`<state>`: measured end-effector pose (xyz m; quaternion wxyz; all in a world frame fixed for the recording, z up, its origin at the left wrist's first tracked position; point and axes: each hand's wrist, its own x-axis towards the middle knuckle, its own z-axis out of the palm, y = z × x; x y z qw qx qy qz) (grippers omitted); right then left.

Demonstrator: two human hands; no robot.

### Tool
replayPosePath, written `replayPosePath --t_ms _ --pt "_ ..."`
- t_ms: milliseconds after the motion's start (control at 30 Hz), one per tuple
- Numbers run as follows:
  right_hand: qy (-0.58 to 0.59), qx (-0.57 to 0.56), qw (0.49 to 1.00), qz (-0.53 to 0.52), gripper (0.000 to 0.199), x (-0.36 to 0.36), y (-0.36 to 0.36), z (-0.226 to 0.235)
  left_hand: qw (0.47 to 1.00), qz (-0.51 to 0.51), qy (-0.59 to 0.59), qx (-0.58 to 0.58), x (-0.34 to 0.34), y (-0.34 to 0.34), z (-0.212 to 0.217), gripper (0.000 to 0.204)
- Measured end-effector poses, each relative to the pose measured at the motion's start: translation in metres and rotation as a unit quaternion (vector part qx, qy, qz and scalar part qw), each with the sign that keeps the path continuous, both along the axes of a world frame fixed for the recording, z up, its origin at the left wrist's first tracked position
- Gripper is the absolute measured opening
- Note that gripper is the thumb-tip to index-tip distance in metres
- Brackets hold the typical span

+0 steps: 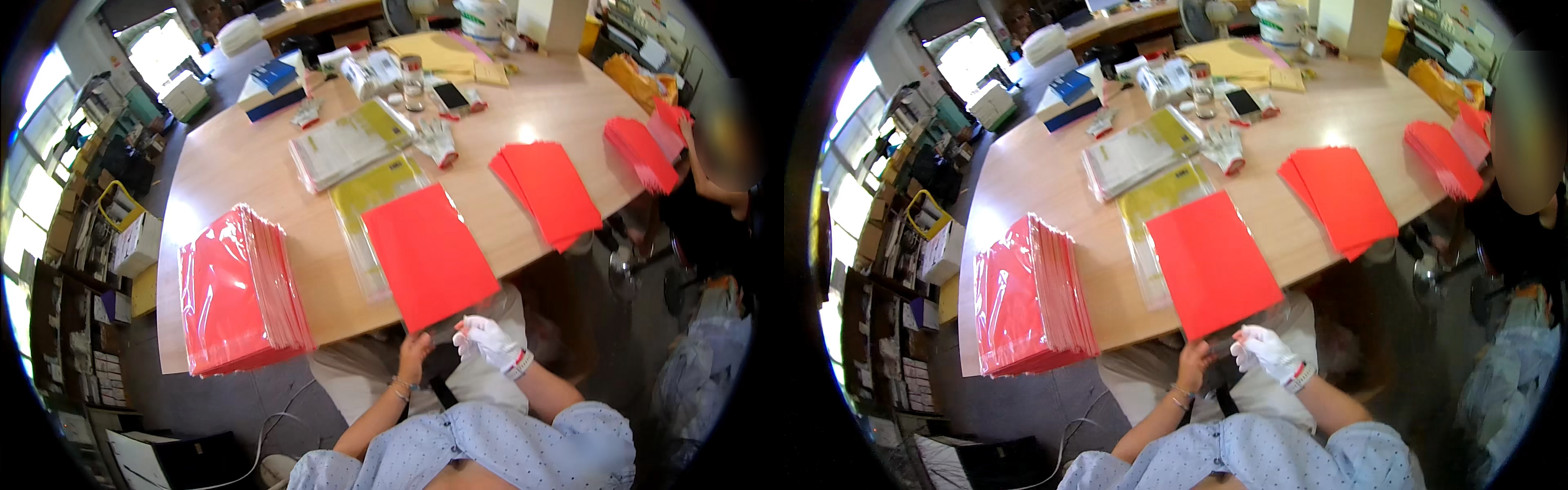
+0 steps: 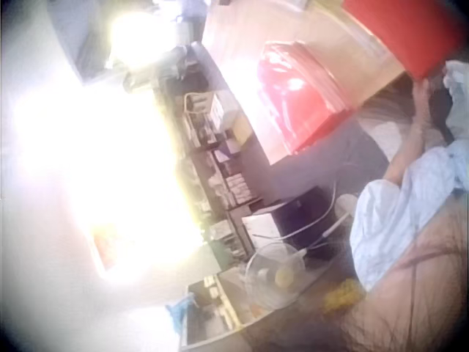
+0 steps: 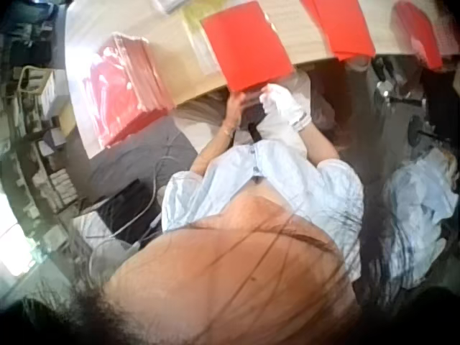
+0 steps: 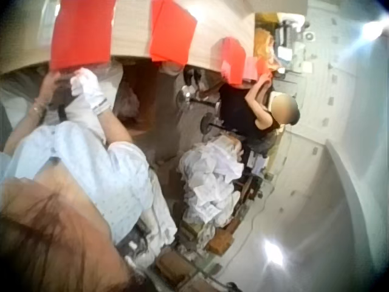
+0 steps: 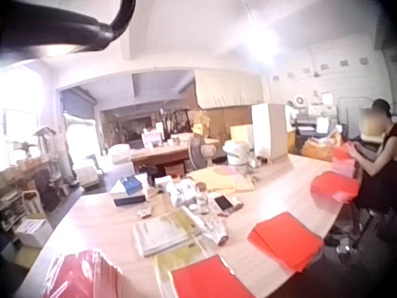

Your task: The person inserts red paper sheets into clear plastic sleeves one by one. They pick a sheet from a stack, slide it into a sleeve, and place the finished unit on a growing pile. The process repeats continuously at a table with stacks of materials.

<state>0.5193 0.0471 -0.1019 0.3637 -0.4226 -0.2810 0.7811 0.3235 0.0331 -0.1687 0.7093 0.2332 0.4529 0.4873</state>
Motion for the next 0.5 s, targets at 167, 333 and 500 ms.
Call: replayPosePath --t_ms 167,333,500 --pt "-0.443 0.515 0.733 0.035 0.01 -0.054 0.014 0.027 0.997 -0.064 0.018 -0.028 -0.031 0.0 -0.01 0.041" --pt "-0.57 0.486 0.649 0.132 0.006 -0.092 0.011 0.006 0.998 0.018 -0.027 -0.058 -0.017 -0.004 0.0 0.037" --pt "-0.223 0.44 0.87 0.004 0.009 0.02 0.039 0.046 0.991 0.085 -0.031 -0.095 -0.017 0.0 0.013 0.042"
